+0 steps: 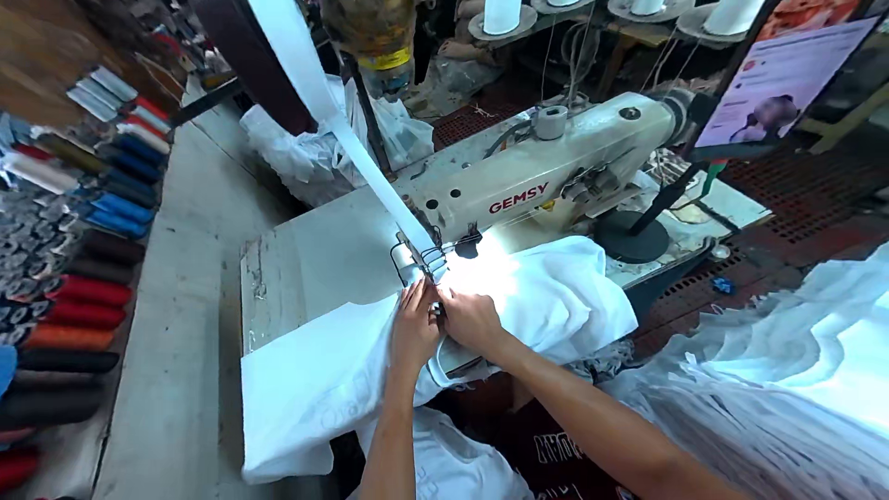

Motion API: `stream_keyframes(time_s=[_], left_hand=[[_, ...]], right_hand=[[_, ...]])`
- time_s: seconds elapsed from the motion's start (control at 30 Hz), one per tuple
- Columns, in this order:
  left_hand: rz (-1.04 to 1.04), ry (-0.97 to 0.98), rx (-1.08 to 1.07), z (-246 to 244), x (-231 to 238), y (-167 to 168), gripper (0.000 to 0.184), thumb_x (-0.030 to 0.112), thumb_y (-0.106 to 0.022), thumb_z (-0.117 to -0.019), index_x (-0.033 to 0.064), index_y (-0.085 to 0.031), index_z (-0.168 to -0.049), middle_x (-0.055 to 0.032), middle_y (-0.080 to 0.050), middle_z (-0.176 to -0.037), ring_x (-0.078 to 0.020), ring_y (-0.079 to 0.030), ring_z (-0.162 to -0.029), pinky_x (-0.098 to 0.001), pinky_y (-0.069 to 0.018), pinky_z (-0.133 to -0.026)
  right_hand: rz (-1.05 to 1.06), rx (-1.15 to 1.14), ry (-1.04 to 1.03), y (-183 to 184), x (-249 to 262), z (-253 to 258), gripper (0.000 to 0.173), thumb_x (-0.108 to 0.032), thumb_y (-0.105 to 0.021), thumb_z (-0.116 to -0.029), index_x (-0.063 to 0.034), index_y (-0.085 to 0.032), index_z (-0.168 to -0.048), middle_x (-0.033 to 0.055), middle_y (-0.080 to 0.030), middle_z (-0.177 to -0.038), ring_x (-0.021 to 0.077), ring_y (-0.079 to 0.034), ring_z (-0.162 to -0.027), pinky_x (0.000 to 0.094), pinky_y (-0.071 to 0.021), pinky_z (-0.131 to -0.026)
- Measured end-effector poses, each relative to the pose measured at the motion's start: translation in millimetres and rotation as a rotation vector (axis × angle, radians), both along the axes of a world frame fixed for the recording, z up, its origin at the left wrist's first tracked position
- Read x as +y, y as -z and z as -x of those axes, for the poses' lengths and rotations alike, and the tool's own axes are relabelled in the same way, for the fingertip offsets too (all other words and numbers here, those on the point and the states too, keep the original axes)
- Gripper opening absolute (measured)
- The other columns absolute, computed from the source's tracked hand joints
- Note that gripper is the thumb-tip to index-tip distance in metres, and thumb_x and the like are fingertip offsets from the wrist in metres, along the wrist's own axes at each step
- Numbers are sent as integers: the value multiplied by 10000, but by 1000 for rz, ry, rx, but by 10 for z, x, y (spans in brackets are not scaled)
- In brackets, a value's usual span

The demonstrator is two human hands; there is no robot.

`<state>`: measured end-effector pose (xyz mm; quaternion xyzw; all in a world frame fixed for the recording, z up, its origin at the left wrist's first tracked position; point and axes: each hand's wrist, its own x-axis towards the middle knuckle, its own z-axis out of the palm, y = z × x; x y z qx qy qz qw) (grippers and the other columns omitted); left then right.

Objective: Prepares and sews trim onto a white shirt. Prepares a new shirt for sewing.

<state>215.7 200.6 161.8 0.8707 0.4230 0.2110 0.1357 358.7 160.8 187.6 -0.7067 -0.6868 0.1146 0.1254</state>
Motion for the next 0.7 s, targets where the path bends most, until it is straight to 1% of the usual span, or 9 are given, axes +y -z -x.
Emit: stream_keyframes(time_s=[0.07,0.13,0.33,0.4,0.47,0.5,0.57,0.63,0.7], left_hand=[[-48,2,-17,-10,82,40,468,101,-550,-931,30,-627,-1387,-150,-567,-1486,-291,-494,-1427,-494,-310,-1234],[-34,-9,5,-18,102,36,472,136,-530,-951,39,-615,-1405,-133,-558,-1500,-277,-482,-1437,-485,-295,-1241],[-46,-9,53,-23,141,51,466,140,-517,-956,9,-614,-1393,-134,-552,-1506,-274,-478,-1441,-483,-301,-1235],[-6,1,104,-18,244,28,491,140,-519,-953,-9,-587,-1416,-136,-536,-1522,-267,-449,-1461,-465,-277,-1244],[56,1,155,-11,396,-12,461,218,-427,-1047,27,-572,-1441,-102,-507,-1551,-232,-386,-1499,-437,-227,-1267],[53,0,142,-8,479,7,451,246,-387,-1071,38,-610,-1402,-94,-520,-1541,-226,-385,-1499,-439,-228,-1268],[12,-17,77,-12,589,34,396,221,-412,-1065,36,-693,-1275,-109,-567,-1492,-252,-421,-1478,-488,-259,-1253],[-10,-144,3,-69,529,-60,345,180,-464,-1050,35,-712,-1243,-137,-593,-1457,-302,-460,-1449,-554,-292,-1223],[58,-335,-277,-178,324,-246,337,87,-472,-1029,-17,-666,-1284,-171,-614,-1401,-293,-544,-1357,-465,-406,-1163]], right_hand=[[47,-22,-19,-35,88,-15,353,-199,-468,-977,-53,-641,-1248,182,-715,-989,384,-720,-855,547,-541,-651],[96,-35,-39,-57,125,-34,364,-202,-452,-988,-59,-634,-1269,186,-710,-1038,385,-715,-910,556,-540,-692],[-2,-62,-38,5,118,-55,321,-201,-483,-969,-78,-682,-1188,162,-715,-978,358,-721,-855,535,-542,-646],[52,-44,-39,-21,92,-49,347,-201,-472,-977,-100,-662,-1250,161,-718,-1021,366,-720,-886,546,-545,-670],[95,-17,-49,-59,27,-45,421,-195,-478,-972,-149,-629,-1363,156,-721,-1088,367,-718,-906,553,-546,-681],[94,-5,-52,-65,-6,-51,425,-193,-487,-970,-158,-633,-1367,155,-722,-1099,369,-717,-905,556,-545,-680],[58,9,-56,-59,-30,-75,406,-185,-510,-959,-157,-660,-1335,153,-727,-1085,369,-719,-892,560,-546,-675],[15,28,-61,-34,7,-111,363,-179,-529,-950,-145,-685,-1277,151,-734,-1057,368,-726,-884,565,-550,-671],[31,62,-61,-45,70,-148,336,-175,-537,-957,-143,-685,-1257,149,-731,-1071,371,-721,-919,582,-547,-703]])
